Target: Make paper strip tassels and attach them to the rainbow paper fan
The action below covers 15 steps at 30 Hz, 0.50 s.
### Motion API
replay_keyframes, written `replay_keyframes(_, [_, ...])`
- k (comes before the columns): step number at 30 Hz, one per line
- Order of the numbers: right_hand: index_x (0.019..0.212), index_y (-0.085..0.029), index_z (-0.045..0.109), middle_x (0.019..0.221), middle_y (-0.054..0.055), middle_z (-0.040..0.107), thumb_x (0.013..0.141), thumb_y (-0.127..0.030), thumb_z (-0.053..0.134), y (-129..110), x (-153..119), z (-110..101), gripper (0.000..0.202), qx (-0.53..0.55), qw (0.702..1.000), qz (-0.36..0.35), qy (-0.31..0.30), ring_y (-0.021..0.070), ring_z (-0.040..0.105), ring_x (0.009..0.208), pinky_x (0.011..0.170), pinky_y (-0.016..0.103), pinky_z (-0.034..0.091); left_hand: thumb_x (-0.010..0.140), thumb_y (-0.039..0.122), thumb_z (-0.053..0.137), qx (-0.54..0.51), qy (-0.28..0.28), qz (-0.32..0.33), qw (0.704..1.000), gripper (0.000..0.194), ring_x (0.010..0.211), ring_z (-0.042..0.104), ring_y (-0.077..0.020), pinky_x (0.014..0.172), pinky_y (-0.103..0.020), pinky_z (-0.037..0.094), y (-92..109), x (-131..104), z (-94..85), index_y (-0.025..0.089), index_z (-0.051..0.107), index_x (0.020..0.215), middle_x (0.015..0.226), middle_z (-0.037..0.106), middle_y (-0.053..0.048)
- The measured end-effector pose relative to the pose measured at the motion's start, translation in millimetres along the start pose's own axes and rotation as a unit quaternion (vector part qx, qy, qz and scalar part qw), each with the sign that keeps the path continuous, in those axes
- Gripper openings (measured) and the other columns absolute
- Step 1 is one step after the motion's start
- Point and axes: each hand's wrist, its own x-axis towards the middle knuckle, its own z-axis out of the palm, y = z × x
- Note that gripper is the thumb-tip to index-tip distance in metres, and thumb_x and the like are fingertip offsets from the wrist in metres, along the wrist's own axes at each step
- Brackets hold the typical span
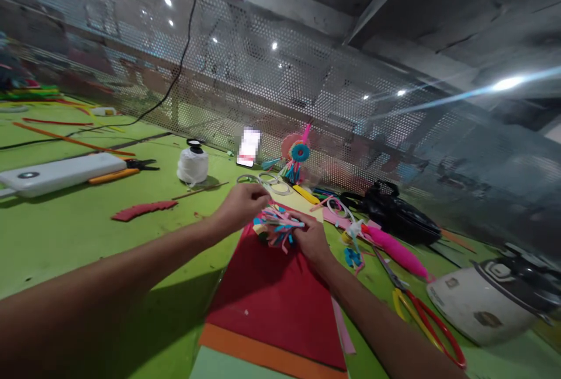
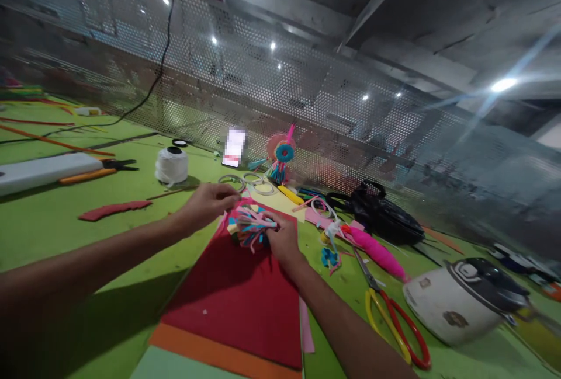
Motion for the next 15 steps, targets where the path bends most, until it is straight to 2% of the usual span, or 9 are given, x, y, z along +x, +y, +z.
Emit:
replay_keyframes(1, [0.102, -0.019, 0.068, 0.098, 0.004, 0.067, 0.064, -0.007, 0.046, 0.8, -2.8, -1.1, 0.045, -0.001, 1.000, -0.017, -0.007, 0.0192, 0.060, 0.090, 0.082, 0.033, 0.047, 0.075, 0.032, 0.050, 0.006, 0.011, -0.020, 1.000, 0.027, 0.062, 0.055, -0.0140, 0.058, -0.024, 0.040, -8.2, 5.1, -1.3, 0.011, 0.068, 0.078, 0.064, 0.063, -0.003])
replay_keyframes(3, [0.105, -0.021, 0.067, 0.099, 0.004, 0.065, 0.068, -0.006, 0.048, 0.9, -10.1, -3.6, 0.044, -0.004, 0.996, -0.079, -0.049, 0.0183, 0.059, 0.093, 0.085, 0.033, 0.046, 0.075, 0.039, 0.052, 0.020, -0.003, -0.032, 0.999, 0.035, 0.074, 0.058, -0.0175, 0.068, -0.028, 0.044, -21.1, 8.8, -0.5, 0.011, 0.069, 0.088, 0.080, 0.067, -0.006])
replay_keyframes(5, [0.108, -0.023, 0.065, 0.103, 0.005, 0.062, 0.071, -0.005, 0.050, -0.7, -18.3, -6.8, 0.044, -0.015, 0.985, -0.141, -0.099, 0.0176, 0.056, 0.098, 0.088, 0.033, 0.045, 0.076, 0.047, 0.051, 0.044, -0.043, -0.015, 0.998, 0.045, 0.090, 0.058, -0.0216, 0.079, -0.032, 0.044, -28.4, 5.4, 3.8, 0.014, 0.067, 0.101, 0.100, 0.066, -0.009])
replay_keyframes(7, [0.114, -0.025, 0.061, 0.108, 0.005, 0.060, 0.072, -0.003, 0.049, -2.5, -25.3, -11.3, 0.049, -0.034, 0.976, -0.169, -0.133, 0.0174, 0.054, 0.103, 0.092, 0.034, 0.042, 0.079, 0.053, 0.048, 0.088, -0.093, 0.025, 0.991, 0.053, 0.103, 0.054, -0.0248, 0.086, -0.035, 0.042, -29.5, -2.8, 9.5, 0.016, 0.061, 0.114, 0.115, 0.061, -0.011])
replay_keyframes(11, [0.128, -0.025, 0.049, 0.114, 0.006, 0.058, 0.069, 0.001, 0.050, -3.6, -30.9, -24.9, 0.064, -0.101, 0.973, -0.150, -0.144, 0.0186, 0.052, 0.106, 0.094, 0.037, 0.040, 0.079, 0.060, 0.046, 0.194, -0.179, 0.133, 0.955, 0.064, 0.106, 0.050, -0.0274, 0.090, -0.040, 0.039, -17.5, -26.1, 17.7, 0.020, 0.048, 0.129, 0.115, 0.058, -0.013])
replay_keyframes(13, [0.129, -0.024, 0.048, 0.118, 0.007, 0.057, 0.067, 0.000, 0.053, -5.0, -30.0, -33.9, 0.066, -0.143, 0.968, -0.138, -0.151, 0.0199, 0.051, 0.109, 0.096, 0.038, 0.038, 0.074, 0.064, 0.049, 0.236, -0.189, 0.181, 0.936, 0.072, 0.105, 0.049, -0.0282, 0.090, -0.042, 0.038, -9.7, -37.2, 20.5, 0.024, 0.041, 0.134, 0.112, 0.057, -0.012])
replay_keyframes(15, [0.128, -0.025, 0.049, 0.124, 0.006, 0.055, 0.066, -0.002, 0.055, -8.9, -27.9, -44.1, 0.066, -0.179, 0.957, -0.129, -0.188, 0.0212, 0.047, 0.115, 0.101, 0.040, 0.035, 0.074, 0.061, 0.052, 0.269, -0.188, 0.209, 0.921, 0.072, 0.101, 0.049, -0.0280, 0.088, -0.043, 0.037, -4.4, -45.5, 23.9, 0.025, 0.037, 0.135, 0.107, 0.057, -0.011])
